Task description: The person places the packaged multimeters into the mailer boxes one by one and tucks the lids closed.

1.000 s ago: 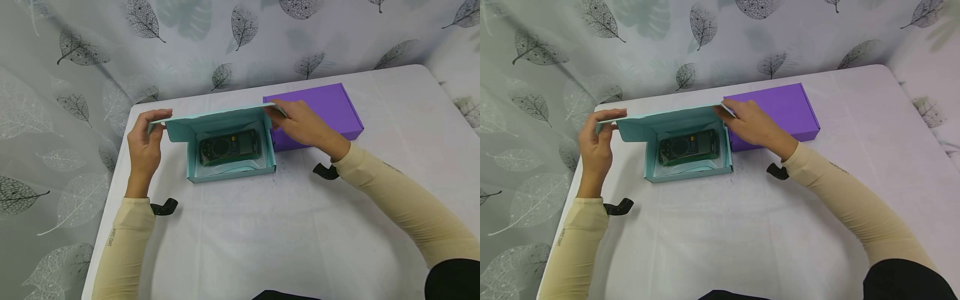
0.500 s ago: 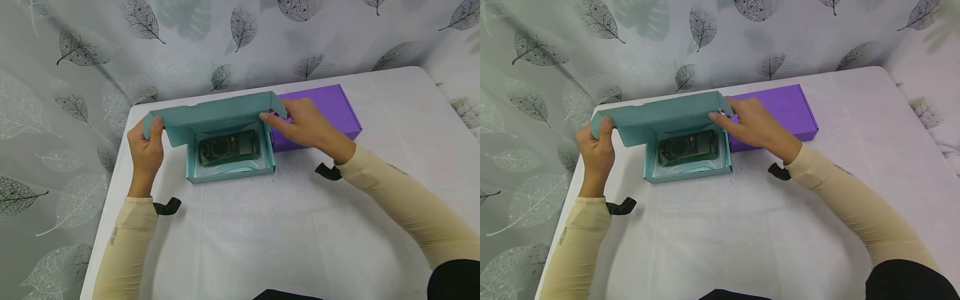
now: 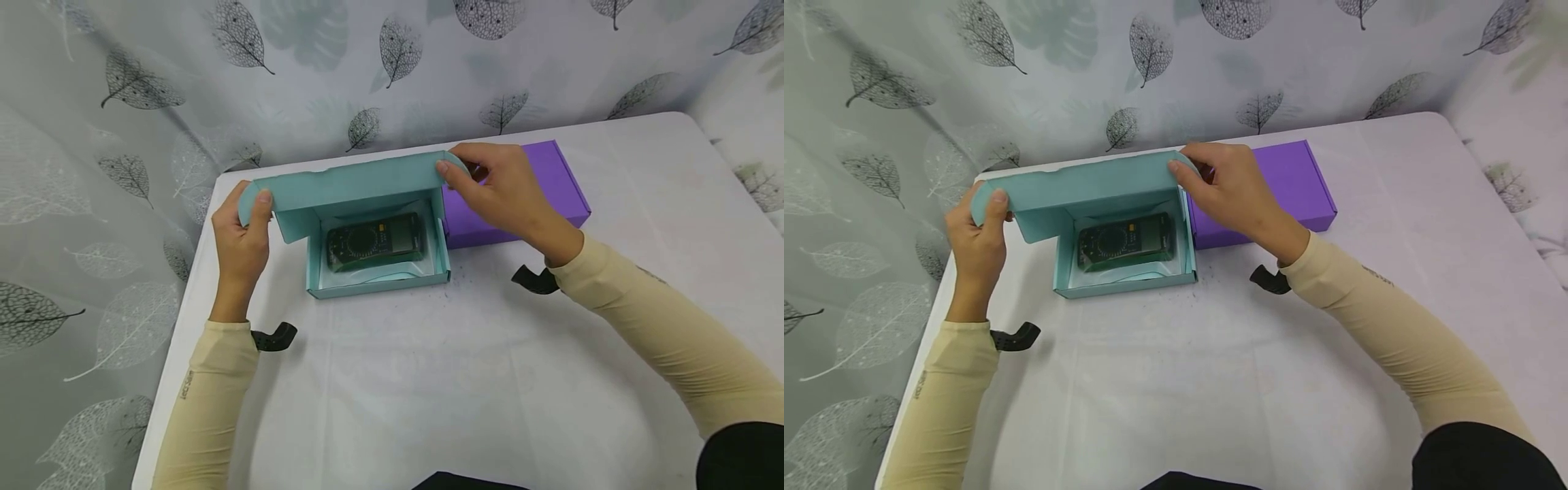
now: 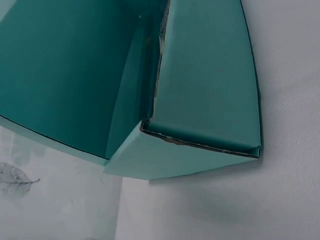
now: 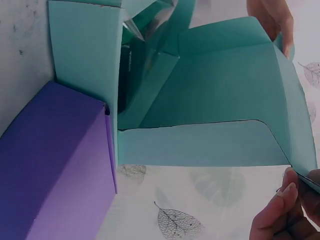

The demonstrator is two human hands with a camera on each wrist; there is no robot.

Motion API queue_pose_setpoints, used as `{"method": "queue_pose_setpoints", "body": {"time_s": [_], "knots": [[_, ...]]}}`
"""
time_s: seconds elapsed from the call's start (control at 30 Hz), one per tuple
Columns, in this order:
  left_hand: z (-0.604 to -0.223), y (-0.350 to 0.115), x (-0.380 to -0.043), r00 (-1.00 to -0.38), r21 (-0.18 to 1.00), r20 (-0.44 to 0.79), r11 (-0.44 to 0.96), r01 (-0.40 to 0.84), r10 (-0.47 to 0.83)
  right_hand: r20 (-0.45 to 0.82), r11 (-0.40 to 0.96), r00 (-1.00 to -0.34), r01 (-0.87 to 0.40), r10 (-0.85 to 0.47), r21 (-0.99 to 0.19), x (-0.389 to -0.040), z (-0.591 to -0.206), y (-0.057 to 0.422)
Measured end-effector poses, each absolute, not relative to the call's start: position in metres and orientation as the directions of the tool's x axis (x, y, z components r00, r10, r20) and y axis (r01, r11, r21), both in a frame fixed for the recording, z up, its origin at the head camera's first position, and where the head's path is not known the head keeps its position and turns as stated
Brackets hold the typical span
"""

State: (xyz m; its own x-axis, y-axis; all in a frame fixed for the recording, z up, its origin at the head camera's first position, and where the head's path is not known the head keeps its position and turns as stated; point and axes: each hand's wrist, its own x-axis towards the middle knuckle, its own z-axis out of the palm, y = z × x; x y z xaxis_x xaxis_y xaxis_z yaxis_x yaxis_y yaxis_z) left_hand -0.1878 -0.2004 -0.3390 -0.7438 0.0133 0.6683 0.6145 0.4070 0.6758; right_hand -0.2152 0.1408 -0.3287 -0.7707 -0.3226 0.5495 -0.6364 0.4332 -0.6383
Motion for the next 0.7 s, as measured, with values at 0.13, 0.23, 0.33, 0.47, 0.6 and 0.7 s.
{"method": "queue_pose_setpoints", "body": {"time_s": [0.13,0.23,0.33,0.47,0.6,0.7], "knots": [[-0.3385,-0.1998,-0.1856,-0.771,0.705,0.637,0.401,0.585,0.004,0.512,0.454,-0.789,-0.614,-0.34,-0.645,-0.2147,-0.3281,0.1409],[-0.3385,-0.199,-0.1845,-0.78,0.724,0.625,0.386,0.572,-0.016,0.492,0.467,-0.797,-0.605,-0.351,-0.645,-0.2145,-0.3283,0.1415],[-0.3387,-0.199,-0.1846,-0.781,0.736,0.624,0.348,0.58,-0.016,0.47,0.48,-0.809,-0.587,-0.352,-0.652,-0.2146,-0.329,0.1423],[-0.3389,-0.1992,-0.1847,-0.793,0.758,0.609,0.301,0.578,-0.01,0.443,0.485,-0.824,-0.566,-0.354,-0.666,-0.2148,-0.3296,0.1428],[-0.3377,-0.1985,-0.1834,-0.811,0.778,0.585,0.296,0.554,-0.02,0.42,0.475,-0.835,-0.549,-0.356,-0.688,-0.2146,-0.3291,0.1428],[-0.3352,-0.1965,-0.1808,-0.828,0.796,0.559,0.304,0.523,-0.04,0.405,0.469,-0.84,-0.539,-0.36,-0.7,-0.2144,-0.3286,0.1426]]}}
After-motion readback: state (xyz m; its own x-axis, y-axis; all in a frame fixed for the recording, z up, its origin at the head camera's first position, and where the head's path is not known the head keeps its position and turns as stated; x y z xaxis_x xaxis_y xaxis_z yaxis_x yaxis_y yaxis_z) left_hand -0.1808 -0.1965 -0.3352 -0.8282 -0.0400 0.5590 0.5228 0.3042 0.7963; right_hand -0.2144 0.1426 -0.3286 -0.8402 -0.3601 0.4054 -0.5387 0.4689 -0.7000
